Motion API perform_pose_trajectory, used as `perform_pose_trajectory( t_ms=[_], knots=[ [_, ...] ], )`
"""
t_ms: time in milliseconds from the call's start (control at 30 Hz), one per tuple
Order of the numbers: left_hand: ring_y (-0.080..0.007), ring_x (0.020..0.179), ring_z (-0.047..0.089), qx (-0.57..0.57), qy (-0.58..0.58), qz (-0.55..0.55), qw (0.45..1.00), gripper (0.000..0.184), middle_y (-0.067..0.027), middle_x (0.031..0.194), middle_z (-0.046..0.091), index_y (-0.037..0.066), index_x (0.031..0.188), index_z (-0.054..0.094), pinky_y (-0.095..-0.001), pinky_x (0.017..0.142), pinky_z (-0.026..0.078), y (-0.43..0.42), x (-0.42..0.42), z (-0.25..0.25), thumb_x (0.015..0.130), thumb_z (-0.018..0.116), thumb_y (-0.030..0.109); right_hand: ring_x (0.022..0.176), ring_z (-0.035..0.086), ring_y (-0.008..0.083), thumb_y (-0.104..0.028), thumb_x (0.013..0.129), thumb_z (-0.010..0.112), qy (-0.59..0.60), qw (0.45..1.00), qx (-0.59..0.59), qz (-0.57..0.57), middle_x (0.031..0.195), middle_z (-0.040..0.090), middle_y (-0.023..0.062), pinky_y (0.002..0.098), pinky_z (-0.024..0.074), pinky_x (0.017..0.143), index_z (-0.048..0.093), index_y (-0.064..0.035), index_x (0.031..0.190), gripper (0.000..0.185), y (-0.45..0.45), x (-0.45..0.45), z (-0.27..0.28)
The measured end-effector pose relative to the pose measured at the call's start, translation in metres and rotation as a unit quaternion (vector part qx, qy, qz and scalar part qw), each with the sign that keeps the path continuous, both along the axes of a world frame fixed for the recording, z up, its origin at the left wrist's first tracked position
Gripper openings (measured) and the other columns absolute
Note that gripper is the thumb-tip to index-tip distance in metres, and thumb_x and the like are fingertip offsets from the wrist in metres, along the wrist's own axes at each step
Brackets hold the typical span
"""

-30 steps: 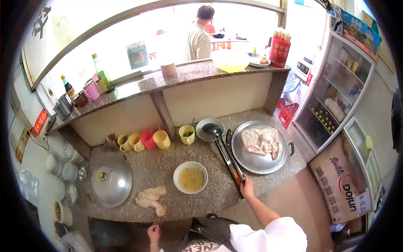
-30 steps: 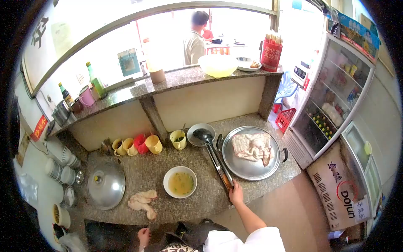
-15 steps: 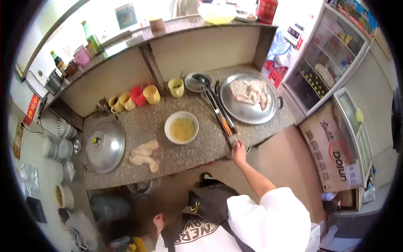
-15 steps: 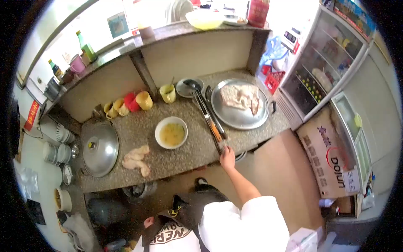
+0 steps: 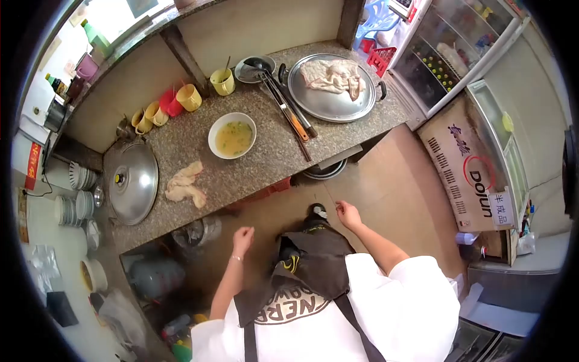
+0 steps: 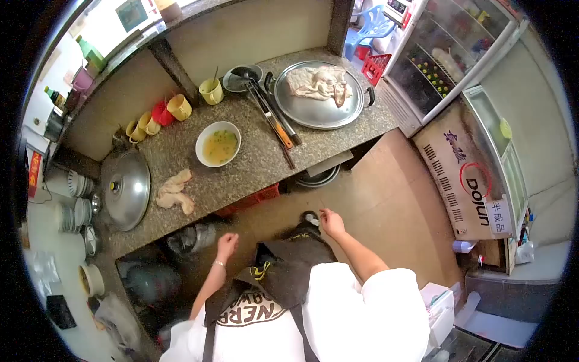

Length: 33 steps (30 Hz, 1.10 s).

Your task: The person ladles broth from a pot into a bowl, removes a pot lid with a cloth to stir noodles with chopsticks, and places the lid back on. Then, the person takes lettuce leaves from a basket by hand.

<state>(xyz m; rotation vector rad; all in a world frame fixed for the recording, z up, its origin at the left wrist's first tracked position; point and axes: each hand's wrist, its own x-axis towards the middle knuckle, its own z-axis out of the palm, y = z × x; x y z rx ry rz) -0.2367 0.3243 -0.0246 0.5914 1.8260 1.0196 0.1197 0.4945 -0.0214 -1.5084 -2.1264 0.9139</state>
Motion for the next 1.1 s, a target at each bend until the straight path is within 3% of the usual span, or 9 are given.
perform_pose_trajectory(
  t_ms=[400,500,567,633,667,700,800,1000,1100],
  knots=[
    [-0.0112,0.053,0.051,-0.039,0.117,-0.103,0.987,0.028,-0.0043,0.072,0.056,0.003,0.087,0.054,-0.0247,0.043,0.043,0.235,0.086,0.05,0.078,0.06,0.028,0.077,0.058,0.0306,-0.014,0.075,0.052,0.038,0.993,-0.109,0.021,0.081,0.062,0.0143,0.0378,0.0457,0.07,0.056,-0.0035,0.099,0.026,0.071,0.088,0.016],
    [-0.0095,0.048,0.05,-0.051,0.145,-0.096,0.983,0.029,-0.0031,0.063,0.054,0.003,0.081,0.053,-0.0231,0.038,0.041,0.281,0.114,0.052,0.076,0.062,0.03,0.08,0.058,0.0312,-0.015,0.074,0.052,0.015,0.991,-0.127,-0.025,0.085,0.062,0.0153,0.0376,0.046,0.071,0.057,-0.004,0.098,0.027,0.081,0.135,0.011],
    [-0.0155,0.049,0.053,-0.054,0.135,-0.094,0.985,0.035,-0.0074,0.066,0.057,0.001,0.078,0.055,-0.0293,0.044,0.045,0.305,0.122,0.031,0.075,0.062,0.034,0.08,0.057,0.0325,-0.017,0.075,0.052,0.049,0.992,-0.092,-0.075,0.085,0.061,0.0169,0.0391,0.0457,0.069,0.057,-0.004,0.094,0.024,0.083,0.167,0.006],
    [-0.0251,0.053,0.056,-0.099,0.267,-0.133,0.949,0.042,-0.0137,0.072,0.061,-0.002,0.076,0.058,-0.0367,0.055,0.047,0.325,0.113,0.002,0.072,0.062,0.04,0.077,0.056,0.0338,-0.018,0.076,0.053,0.055,0.992,-0.058,-0.096,0.083,0.059,0.0184,0.0404,0.0452,0.066,0.057,-0.0037,0.089,0.02,0.084,0.196,-0.001],
    [-0.0346,0.068,0.059,-0.176,0.278,-0.166,0.93,0.049,-0.0207,0.083,0.061,-0.003,0.077,0.06,-0.041,0.068,0.046,0.333,0.112,0.006,0.071,0.059,0.046,0.078,0.06,0.0291,-0.02,0.078,0.053,0.019,0.993,-0.079,-0.09,0.085,0.061,0.017,0.0372,0.0471,0.068,0.058,-0.0044,0.096,0.024,0.086,0.212,-0.017],
    [-0.0374,0.082,0.058,-0.126,0.429,-0.178,0.877,0.05,-0.0233,0.088,0.059,-0.003,0.083,0.061,-0.0425,0.074,0.045,0.333,0.113,-0.004,0.073,0.056,0.046,0.077,0.06,0.0288,-0.02,0.078,0.053,0.015,0.993,-0.078,-0.089,0.084,0.061,0.0165,0.0372,0.0474,0.069,0.059,-0.0047,0.095,0.024,0.087,0.224,-0.026],
    [-0.0376,0.086,0.057,-0.144,0.376,-0.125,0.907,0.049,-0.0246,0.084,0.059,-0.005,0.082,0.061,-0.0409,0.078,0.043,0.334,0.123,0.011,0.071,0.058,0.042,0.073,0.061,0.0238,-0.015,0.078,0.051,-0.01,0.987,-0.11,-0.113,0.08,0.063,0.0136,0.0336,0.0483,0.066,0.061,-0.0045,0.091,0.02,0.085,0.255,-0.036],
    [-0.0242,0.056,0.06,-0.152,0.22,-0.03,0.963,0.033,-0.0158,0.067,0.06,-0.003,0.073,0.059,-0.034,0.051,0.047,0.305,0.152,0.071,0.072,0.062,0.03,0.071,0.062,0.015,-0.011,0.079,0.053,0.074,0.957,-0.243,-0.137,0.083,0.064,0.0101,0.0274,0.0485,0.066,0.058,0.0008,0.098,0.023,0.109,0.251,-0.012],
    [-0.0142,0.049,0.055,-0.084,0.053,0.005,0.995,0.025,-0.0083,0.06,0.056,0.0,0.072,0.058,-0.0274,0.043,0.044,0.276,0.163,0.075,0.075,0.06,0.025,0.077,0.062,0.0154,-0.015,0.08,0.054,0.067,0.985,-0.151,-0.06,0.085,0.064,0.0098,0.0264,0.048,0.069,0.057,-0.0014,0.1,0.024,0.137,0.215,0.006]
  ],
)
